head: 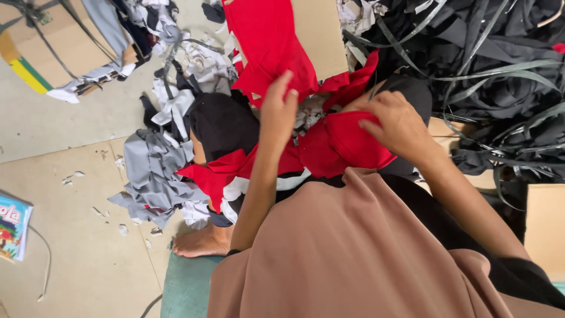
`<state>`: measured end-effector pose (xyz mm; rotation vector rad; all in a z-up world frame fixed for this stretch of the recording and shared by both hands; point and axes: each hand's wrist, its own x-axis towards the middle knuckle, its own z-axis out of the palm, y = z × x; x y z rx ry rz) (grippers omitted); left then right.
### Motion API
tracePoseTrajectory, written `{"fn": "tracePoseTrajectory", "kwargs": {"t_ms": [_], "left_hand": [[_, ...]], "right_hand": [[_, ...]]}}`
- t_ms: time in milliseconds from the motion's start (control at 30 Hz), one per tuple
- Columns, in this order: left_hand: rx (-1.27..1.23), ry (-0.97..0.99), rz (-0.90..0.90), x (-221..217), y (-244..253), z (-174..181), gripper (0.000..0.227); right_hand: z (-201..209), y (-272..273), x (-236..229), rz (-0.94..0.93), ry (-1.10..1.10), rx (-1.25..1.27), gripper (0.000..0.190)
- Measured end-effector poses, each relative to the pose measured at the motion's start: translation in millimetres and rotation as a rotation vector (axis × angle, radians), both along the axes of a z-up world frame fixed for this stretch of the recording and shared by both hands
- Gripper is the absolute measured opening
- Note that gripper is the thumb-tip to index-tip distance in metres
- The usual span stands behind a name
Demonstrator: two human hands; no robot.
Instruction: Sorting and layering fabric scraps onto a cardboard sheet
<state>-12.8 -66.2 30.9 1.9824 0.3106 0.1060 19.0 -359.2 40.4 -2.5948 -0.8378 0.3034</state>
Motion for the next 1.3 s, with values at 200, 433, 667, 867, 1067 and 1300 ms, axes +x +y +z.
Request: {"fn": "tracePoseTrajectory", "kwargs": {"t_ms": [200,433,667,867,1067,1300], "left_hand": [[-0.153,0.174,-0.278,-19.9,-17.3,-17.1,0.05],[-0.287,0.198,-0.25,-19.4,-10.9,13.8,0.048],[-0.716,0.163,-0.474,-33.2,-32.4,47.5,0.049],[-0.818,0.238,-0.465,-36.6,-51.0,34.6,0.052],[-0.841,0.33,-0.494,-26.4,-53.9,62.2,0.045],[-1.023,0.221,-0.482,-27.3,-70.3,43.3,0.037]], "right_hand": [[36.4,-27.5,-36.7,0.268,0.186,-0.29,0.077],[127.4,-11.0,-14.3,0.152,0.514,0.252,0.042],[79.8,-2.7,0.8,-0.477,1.081,0.9,0.04],[75.3,7.0,9.3,-0.585,1.024,1.012,0.046],[129.8,-13.8,-5.5,-0.424,0.492,0.794,0.043],[106.2,-3.3,-39.0,0.088,-0.258,0.425,0.026]]}}
